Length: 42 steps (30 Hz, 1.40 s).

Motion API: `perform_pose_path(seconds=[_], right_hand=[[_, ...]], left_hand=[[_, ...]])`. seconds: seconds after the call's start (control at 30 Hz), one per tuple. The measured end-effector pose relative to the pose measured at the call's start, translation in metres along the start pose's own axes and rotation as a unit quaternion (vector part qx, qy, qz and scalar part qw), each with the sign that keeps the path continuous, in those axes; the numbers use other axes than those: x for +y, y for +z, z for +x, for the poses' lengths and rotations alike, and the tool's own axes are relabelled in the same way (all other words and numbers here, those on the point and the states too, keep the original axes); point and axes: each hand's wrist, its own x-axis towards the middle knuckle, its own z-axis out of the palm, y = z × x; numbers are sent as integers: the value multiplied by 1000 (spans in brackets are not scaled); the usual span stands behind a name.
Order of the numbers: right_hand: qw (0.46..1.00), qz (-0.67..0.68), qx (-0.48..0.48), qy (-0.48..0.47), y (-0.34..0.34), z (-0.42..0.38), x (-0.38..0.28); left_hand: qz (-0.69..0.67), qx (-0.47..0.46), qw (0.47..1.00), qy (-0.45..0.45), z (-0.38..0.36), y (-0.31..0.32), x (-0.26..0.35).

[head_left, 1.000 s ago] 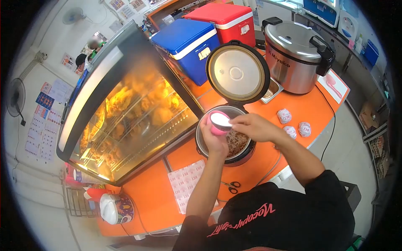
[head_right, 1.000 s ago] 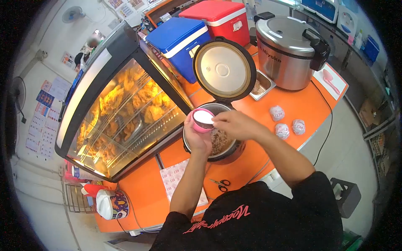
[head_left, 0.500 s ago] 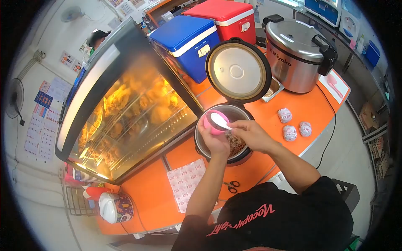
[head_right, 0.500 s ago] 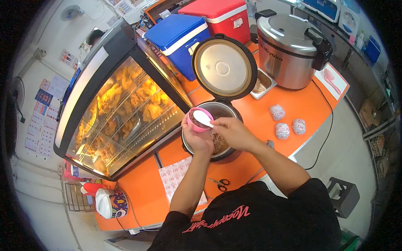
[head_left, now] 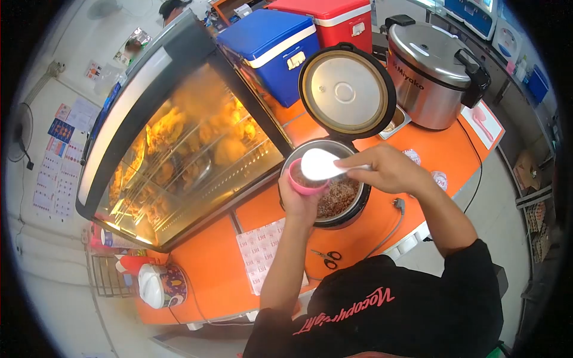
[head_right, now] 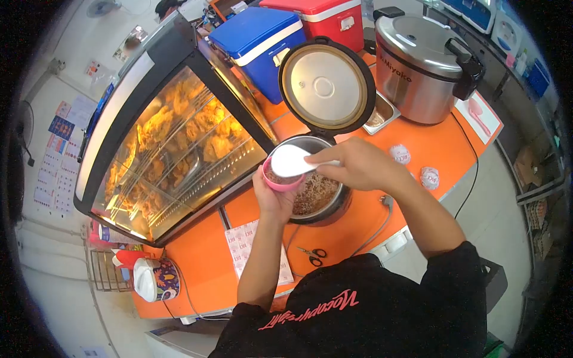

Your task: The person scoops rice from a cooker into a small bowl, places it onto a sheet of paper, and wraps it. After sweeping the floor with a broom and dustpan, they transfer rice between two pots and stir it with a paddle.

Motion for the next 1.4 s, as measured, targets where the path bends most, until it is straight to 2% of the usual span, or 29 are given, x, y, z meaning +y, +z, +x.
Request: perform_pose_path(seconds=[0.03, 0.07, 0.13, 0.2, 0.27, 0.3, 0.33, 0.37, 0.4, 0.47, 0.5, 0.53, 0.6, 0.63, 0.7, 0.87, 0.93, 1.0, 1.07, 1.1, 1.13, 1.2, 1.23, 1.3, 1.33, 1.37, 1.4], right_hand=[[996, -29, -26, -79, -1, -1, -1], [996, -28, -26, -78, 1, -1, -1], [977, -169, -112, -65, 7, -3, -3], [980, -158, -107, -63, 12, -3, -3], [958, -239, -159, -13, 16, -4, -12], [958, -237, -163, -14, 14, -4, -17], [966, -196, -170, 19, 10, -3, -24], [971, -154, -176, 52, 9, -1, -28], [971, -153, -176, 50, 14, -2, -23], [997, 11, 29, -66, 30, -7, -5], [998, -1, 50, -35, 37, -9, -6], [998, -2, 45, -35, 47, -13, -6], [998, 3, 58, 35, 70, -20, -7], [998, -10, 54, 23, 77, -23, -7], [999, 19, 28, 41, 84, -22, 0], [994, 85, -19, 65, 74, -16, -7], [997, 62, 11, 47, 90, -20, -16], [999, 4, -14, 52, 89, -22, -18], [991, 116, -38, 55, 85, -15, 0], [985, 122, -22, 118, 72, -12, -13], [985, 121, -35, 118, 65, -8, -6], [993, -27, 25, 110, 52, -1, 12], [993, -29, 9, 114, 51, 5, 15], [962, -234, -12, 137, 52, 12, 19], [962, -234, -31, 135, 56, 11, 19], [934, -353, 40, 29, 61, 11, 19], [880, -455, 111, -82, 65, 10, 17]], left_hand=[[28, -52, 997, -59, 3, -10, 5], [53, -43, 994, -85, 0, -12, 4], [68, 20, 995, -72, -15, 9, 9], [86, -7, 992, -88, -19, -1, 15], [99, -28, 989, -102, -20, -13, 10], [71, -43, 991, -102, -20, -17, 6], [47, -60, 992, -101, -19, -19, 5], [13, 27, 998, -64, -18, -15, -6], [14, 28, 998, -62, -19, -16, -3], [-39, -43, 998, -11, -23, -17, -4], [-74, 1, 997, 18, -18, -19, -11], [-77, 4, 997, 19, -22, -16, -14], [-70, 4, 991, 116, -29, -8, -13], [-70, 3, 991, 117, -28, -11, -14], [-29, -24, 984, 176, -28, -21, -17], [-52, -8, 985, 167, -37, -24, -23], [-79, -6, 981, 175, -42, -26, -22], [-97, -7, 980, 176, -45, -31, -18], [-123, 7, 976, 179, -52, -37, -17], [-145, 17, 973, 176, -57, -41, -16], [-168, 29, 970, 174, -63, -45, -17], [-204, 75, 959, 180, -78, -57, -16], [-228, 57, 956, 174, -86, -65, -15], [-244, 31, 954, 173, -101, -80, -15], [-250, 48, 950, 178, -108, -86, -15], [-226, 72, 957, 169, -116, -92, -14], [-200, 98, 962, 156, -127, -97, -15]])
